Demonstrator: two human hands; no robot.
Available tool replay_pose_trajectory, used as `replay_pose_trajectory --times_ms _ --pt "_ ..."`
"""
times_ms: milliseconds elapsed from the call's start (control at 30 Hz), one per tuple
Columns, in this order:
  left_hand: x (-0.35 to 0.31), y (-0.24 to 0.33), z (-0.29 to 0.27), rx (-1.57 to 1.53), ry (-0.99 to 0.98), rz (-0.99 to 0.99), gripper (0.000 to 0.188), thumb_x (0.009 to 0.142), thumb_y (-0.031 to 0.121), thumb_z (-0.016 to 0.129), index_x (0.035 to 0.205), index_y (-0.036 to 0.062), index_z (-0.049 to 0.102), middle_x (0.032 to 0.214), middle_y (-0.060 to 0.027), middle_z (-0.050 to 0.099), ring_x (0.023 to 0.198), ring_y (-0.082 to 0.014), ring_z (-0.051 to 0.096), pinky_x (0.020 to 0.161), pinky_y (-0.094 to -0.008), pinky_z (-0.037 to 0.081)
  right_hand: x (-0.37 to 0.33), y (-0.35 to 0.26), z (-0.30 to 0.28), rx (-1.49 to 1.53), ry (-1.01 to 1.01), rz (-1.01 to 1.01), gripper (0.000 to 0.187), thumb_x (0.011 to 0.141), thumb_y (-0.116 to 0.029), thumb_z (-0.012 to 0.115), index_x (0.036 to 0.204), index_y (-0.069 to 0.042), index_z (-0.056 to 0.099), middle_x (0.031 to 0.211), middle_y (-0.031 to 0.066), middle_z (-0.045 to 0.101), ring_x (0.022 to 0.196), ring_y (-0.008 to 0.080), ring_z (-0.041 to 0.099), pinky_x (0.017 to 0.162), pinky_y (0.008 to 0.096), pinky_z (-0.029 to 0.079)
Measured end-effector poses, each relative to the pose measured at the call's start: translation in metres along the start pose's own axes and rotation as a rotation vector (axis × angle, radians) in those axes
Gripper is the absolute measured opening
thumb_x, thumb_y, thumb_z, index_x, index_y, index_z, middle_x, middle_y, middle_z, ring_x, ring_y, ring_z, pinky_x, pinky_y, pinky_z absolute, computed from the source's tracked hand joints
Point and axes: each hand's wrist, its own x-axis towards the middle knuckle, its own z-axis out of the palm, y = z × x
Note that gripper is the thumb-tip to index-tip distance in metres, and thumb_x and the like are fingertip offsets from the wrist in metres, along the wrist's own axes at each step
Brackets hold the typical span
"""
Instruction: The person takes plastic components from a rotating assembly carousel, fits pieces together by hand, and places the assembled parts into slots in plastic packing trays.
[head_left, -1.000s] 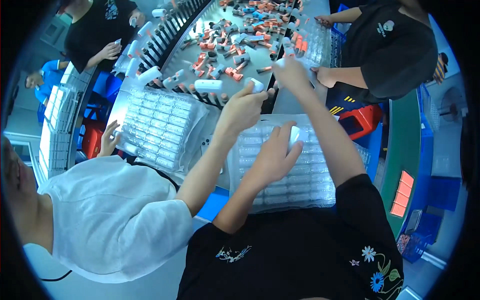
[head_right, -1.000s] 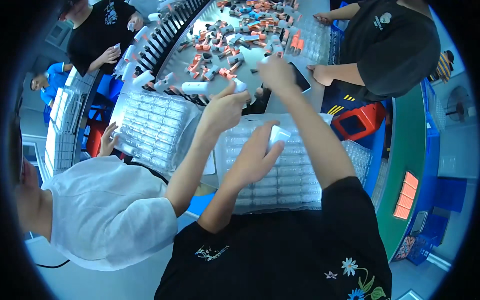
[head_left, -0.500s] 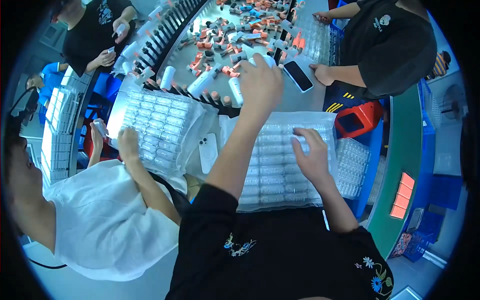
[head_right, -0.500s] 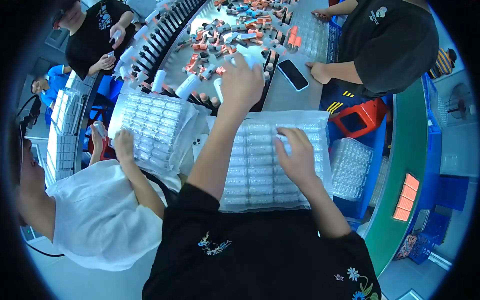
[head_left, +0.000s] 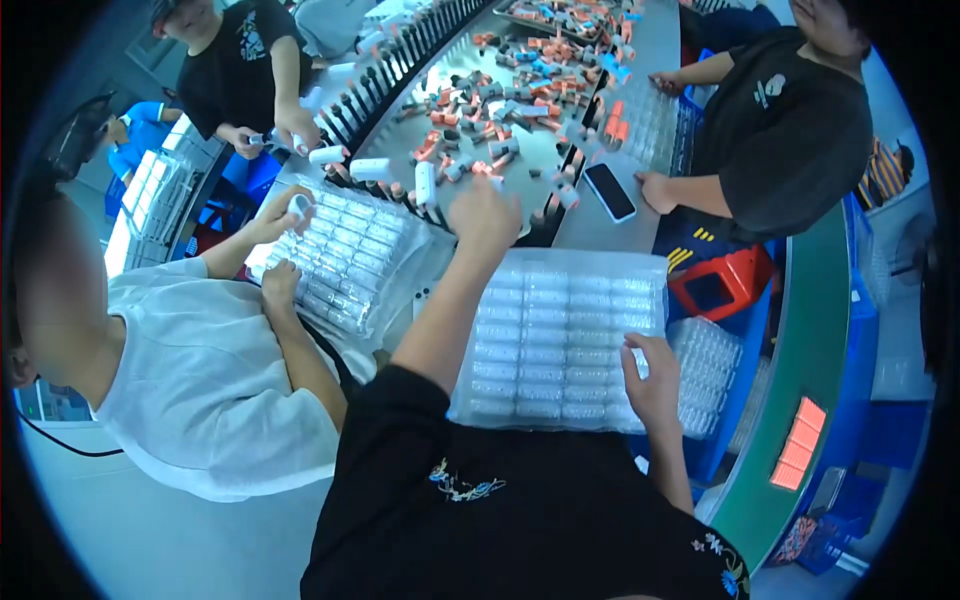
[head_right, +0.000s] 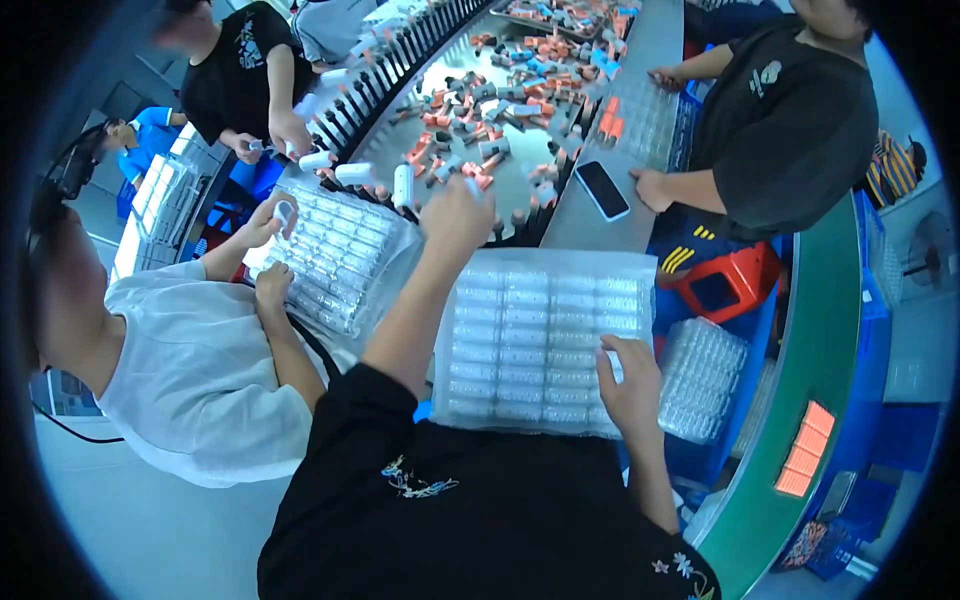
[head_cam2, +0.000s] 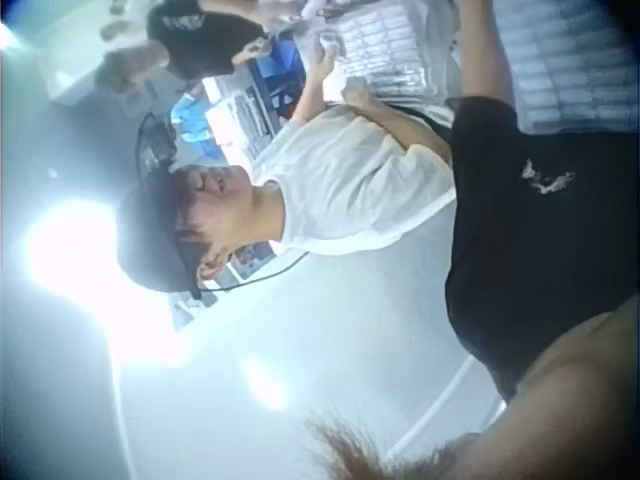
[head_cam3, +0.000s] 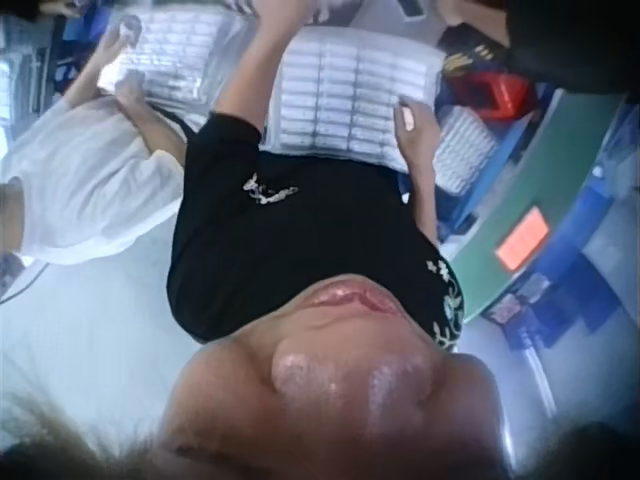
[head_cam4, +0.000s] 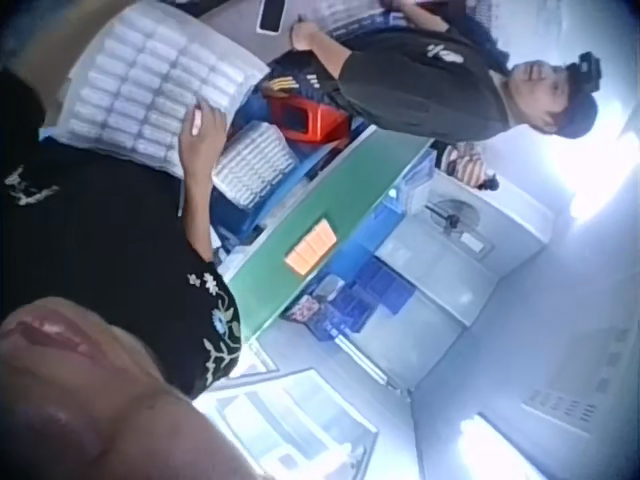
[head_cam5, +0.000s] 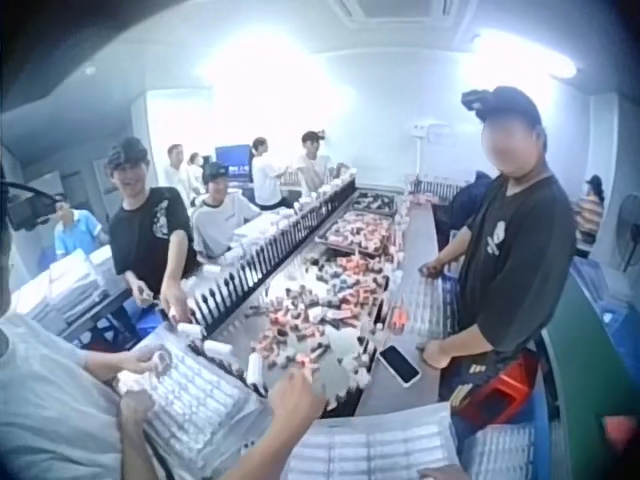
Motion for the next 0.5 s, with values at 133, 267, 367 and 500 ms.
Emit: replay_pose_trajectory --times_ms 133,267,367,500 --pt "-0.058 -0.011 -0.039 -0.098 -0.198 -0.067 0.055 0.098 0.049 0.064 0.114 -0.004 0.064 0.1 -0.0278 0.074 0.09 -0.0468 0.072 0.081 -0.0546 0.057 -0.026 0.028 -0.013 -0.169 0.191 0.161 0.019 0.092 -0.005 0.069 0.11 0.0 0.07 0.11 0.0197 0.069 0.108 0.0399 0.063 0.097 0.046 0.05" --pt "-0.044 0.025 -0.043 -0.178 0.288 0.173 0.031 0.102 0.034 0.063 0.108 0.0046 0.07 0.102 -0.0165 0.063 0.093 -0.0322 0.069 0.07 -0.0389 0.062 -0.05 0.035 -0.022 -0.195 0.15 0.263 0.018 0.094 -0.006 0.068 0.111 0.001 0.069 0.11 0.0205 0.069 0.107 0.0403 0.065 0.097 0.0452 0.05" --pt "0.008 0.028 0.013 0.097 -0.027 0.21 0.036 0.101 0.029 0.065 0.113 -0.0044 0.064 0.106 -0.0175 0.065 0.098 -0.0283 0.071 0.072 -0.0355 0.064 -0.059 0.021 -0.027 -0.201 0.13 0.276 0.018 0.094 -0.006 0.068 0.11 0.002 0.069 0.108 0.0206 0.07 0.103 0.0398 0.067 0.095 0.0439 0.051" --pt "0.024 0.013 0.029 0.132 0.008 0.031 0.021 0.1 0.014 0.059 0.114 -0.0009 0.061 0.111 -0.0186 0.07 0.095 -0.0292 0.077 0.075 -0.0388 0.064 -0.071 0.01 -0.031 -0.237 0.236 0.27 0.019 0.093 -0.005 0.068 0.111 0.003 0.07 0.107 0.02 0.071 0.102 0.0364 0.069 0.093 0.0429 0.053"
